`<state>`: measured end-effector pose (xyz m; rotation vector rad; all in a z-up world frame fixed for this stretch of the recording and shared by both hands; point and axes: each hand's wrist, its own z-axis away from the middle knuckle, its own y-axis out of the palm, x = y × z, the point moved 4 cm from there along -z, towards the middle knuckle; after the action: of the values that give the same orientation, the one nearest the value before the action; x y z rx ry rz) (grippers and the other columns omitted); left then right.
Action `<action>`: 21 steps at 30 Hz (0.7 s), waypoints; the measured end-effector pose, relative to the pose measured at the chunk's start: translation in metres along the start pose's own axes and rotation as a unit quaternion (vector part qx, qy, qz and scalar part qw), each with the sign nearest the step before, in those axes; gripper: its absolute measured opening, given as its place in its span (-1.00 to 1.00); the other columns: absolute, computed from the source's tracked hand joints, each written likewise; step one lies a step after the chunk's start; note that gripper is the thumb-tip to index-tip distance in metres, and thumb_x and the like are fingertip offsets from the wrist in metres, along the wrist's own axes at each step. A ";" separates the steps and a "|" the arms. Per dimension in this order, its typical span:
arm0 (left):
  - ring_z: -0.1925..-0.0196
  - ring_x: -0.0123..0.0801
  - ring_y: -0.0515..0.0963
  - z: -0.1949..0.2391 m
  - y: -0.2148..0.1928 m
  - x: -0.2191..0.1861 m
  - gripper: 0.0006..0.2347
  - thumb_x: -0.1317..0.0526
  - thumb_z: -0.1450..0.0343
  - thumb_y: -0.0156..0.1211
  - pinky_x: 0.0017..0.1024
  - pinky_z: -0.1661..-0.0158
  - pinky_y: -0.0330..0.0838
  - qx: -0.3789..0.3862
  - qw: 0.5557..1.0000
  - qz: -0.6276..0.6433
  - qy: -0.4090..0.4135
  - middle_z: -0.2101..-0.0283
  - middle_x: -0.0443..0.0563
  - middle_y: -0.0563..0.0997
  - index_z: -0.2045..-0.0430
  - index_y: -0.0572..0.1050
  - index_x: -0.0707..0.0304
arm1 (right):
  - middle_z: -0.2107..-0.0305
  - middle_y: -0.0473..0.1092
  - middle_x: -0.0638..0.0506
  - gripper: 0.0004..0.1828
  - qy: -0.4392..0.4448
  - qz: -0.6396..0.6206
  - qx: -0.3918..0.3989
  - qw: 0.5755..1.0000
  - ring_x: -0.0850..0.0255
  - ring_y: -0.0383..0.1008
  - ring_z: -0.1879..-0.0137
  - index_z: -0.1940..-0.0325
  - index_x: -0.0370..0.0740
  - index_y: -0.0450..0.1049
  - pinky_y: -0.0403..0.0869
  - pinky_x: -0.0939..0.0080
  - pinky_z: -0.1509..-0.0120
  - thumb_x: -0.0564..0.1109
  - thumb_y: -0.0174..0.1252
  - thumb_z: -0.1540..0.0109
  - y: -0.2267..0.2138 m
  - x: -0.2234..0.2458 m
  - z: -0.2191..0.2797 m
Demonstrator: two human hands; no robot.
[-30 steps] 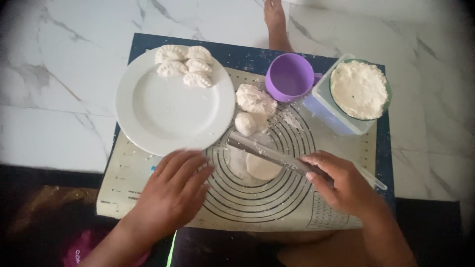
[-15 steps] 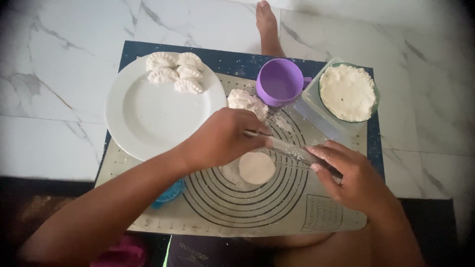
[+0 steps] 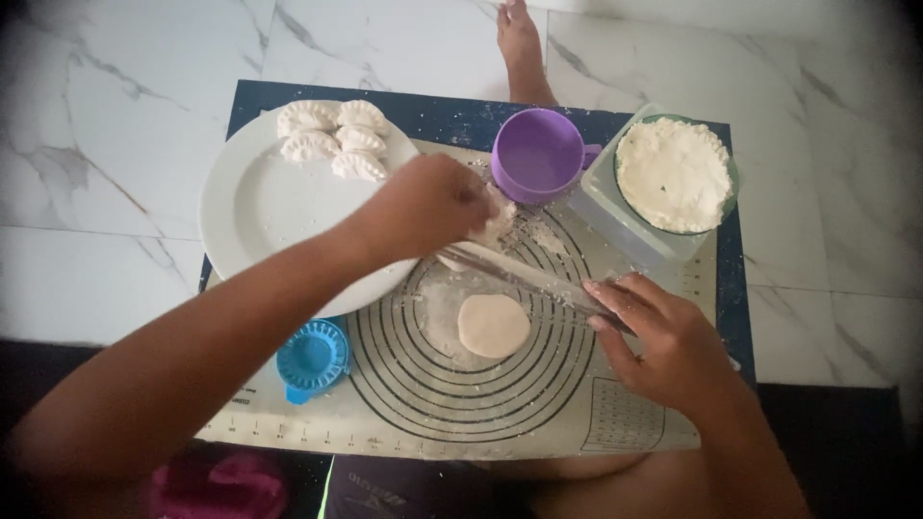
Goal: A person is preparing dumplings by flattening dough and using a blue plastic mold to shape them on a silicone mat.
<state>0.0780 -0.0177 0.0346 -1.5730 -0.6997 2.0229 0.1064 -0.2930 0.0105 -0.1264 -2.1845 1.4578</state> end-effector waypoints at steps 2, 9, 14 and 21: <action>0.36 -0.06 0.70 -0.005 -0.005 -0.006 -0.83 0.25 -0.47 0.15 -0.14 0.31 0.57 -0.028 0.994 -0.078 0.070 0.41 0.16 0.68 0.27 0.69 0.27 | 0.34 0.49 -0.12 -0.72 0.008 -0.015 0.004 1.000 -0.02 0.66 0.27 0.00 -0.29 0.57 0.64 0.15 0.36 -0.14 0.24 -0.23 -0.005 0.007 -0.004; 0.25 -0.20 0.56 0.001 0.002 -0.007 -0.89 0.14 -0.46 0.33 -0.33 0.19 0.43 -0.221 0.868 -0.299 0.330 0.35 0.02 0.64 0.38 0.72 0.09 | 0.40 0.53 -0.10 -0.79 0.023 -0.056 0.062 0.996 0.00 0.67 0.33 0.09 -0.26 0.58 0.63 0.10 0.39 -0.13 0.22 -0.24 0.001 0.011 -0.010; 0.04 -0.16 0.49 0.004 0.012 0.002 -0.94 0.22 -0.42 0.34 -0.25 0.05 0.37 -0.249 0.832 -0.330 0.370 0.22 0.00 0.61 0.29 0.68 0.05 | 0.33 0.53 -0.12 -0.74 0.014 -0.055 0.077 0.995 -0.06 0.65 0.24 0.02 -0.22 0.58 0.61 -0.02 0.25 -0.09 0.22 -0.25 0.014 -0.004 -0.016; -0.45 0.14 0.20 0.035 0.043 0.012 -0.52 -0.11 -0.45 0.20 0.12 -0.35 0.17 -0.076 0.840 -0.389 0.370 -0.32 0.24 0.39 -0.20 0.45 0.11 | 0.25 0.57 -0.12 -0.71 0.007 -0.059 0.097 0.993 -0.07 0.64 0.06 0.00 -0.18 0.61 0.54 -0.11 -0.06 -0.04 0.24 -0.25 0.030 -0.023 -0.012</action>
<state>0.0385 -0.0460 0.0044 -1.6051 -0.9631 0.7029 0.1264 -0.2783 -0.0203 0.0599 -1.9908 1.5855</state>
